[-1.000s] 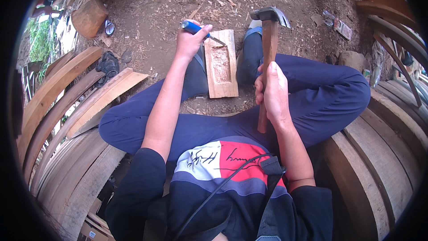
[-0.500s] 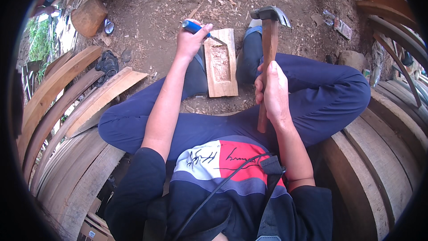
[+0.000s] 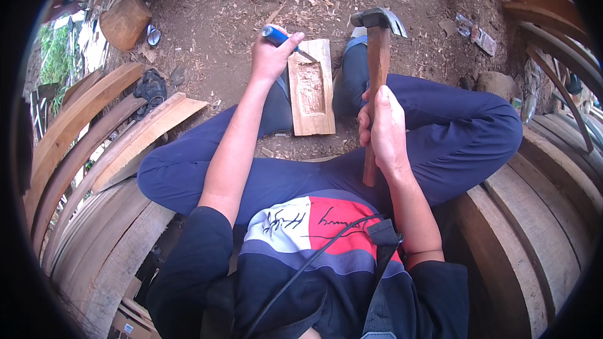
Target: The person sits cross-legged on the ground and uses a chisel and hammer to carve a rectangular recess into a small wooden block. They repeatedly strike the chisel to remove wood chips and deepen the cavity.
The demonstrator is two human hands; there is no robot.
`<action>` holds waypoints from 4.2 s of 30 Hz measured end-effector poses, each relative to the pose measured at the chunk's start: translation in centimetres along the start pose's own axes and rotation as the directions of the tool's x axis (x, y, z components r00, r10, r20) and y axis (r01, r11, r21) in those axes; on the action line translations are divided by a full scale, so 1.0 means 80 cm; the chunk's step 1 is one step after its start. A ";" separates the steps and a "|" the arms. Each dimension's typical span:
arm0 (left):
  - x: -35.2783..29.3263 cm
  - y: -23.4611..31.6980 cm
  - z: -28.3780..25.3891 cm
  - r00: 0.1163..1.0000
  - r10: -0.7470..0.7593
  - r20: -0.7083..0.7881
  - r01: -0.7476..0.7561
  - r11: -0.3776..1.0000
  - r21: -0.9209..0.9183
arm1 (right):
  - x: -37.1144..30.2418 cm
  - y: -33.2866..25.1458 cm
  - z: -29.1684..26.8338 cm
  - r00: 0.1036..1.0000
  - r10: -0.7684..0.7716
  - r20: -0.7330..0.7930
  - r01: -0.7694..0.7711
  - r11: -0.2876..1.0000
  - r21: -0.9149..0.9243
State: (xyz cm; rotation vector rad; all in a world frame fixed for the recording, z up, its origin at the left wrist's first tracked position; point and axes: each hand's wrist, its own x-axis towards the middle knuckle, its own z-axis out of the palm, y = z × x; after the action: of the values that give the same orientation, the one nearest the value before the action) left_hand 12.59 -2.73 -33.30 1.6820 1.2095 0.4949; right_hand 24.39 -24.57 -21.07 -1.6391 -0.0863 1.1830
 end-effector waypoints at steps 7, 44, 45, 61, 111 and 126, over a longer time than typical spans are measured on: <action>-0.011 0.024 0.014 0.991 0.068 0.119 -0.074 0.996 0.047 | -0.003 0.000 0.000 0.995 -0.094 0.039 0.098 0.986 -0.131; -0.013 0.017 0.025 0.917 0.367 0.158 -0.378 0.925 0.043 | -0.024 -0.028 0.000 0.966 0.141 0.216 -0.078 0.958 -0.276; -0.017 0.023 0.022 0.929 0.296 0.220 -0.318 0.945 0.073 | -0.027 -0.034 -0.001 0.967 0.140 0.215 -0.103 0.980 -0.172; 0.055 -0.012 -0.034 0.931 -0.296 0.212 0.346 0.900 -0.263 | -0.001 -0.007 -0.010 0.953 0.263 0.150 -0.280 0.954 0.110; 0.023 -0.003 0.005 0.998 -0.013 0.068 0.017 0.998 -0.058 | -0.005 -0.003 -0.004 0.971 0.210 0.117 -0.211 0.977 -0.004; 0.015 0.008 0.004 0.998 -0.004 0.065 0.004 1.000 0.004 | -0.005 -0.003 -0.003 0.967 0.225 0.117 -0.223 0.974 -0.037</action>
State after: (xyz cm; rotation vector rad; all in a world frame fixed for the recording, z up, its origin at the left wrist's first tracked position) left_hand 13.64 -1.84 -33.13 1.6864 1.1675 0.4326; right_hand 24.51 -24.88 -20.68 -1.6280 0.0096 1.4583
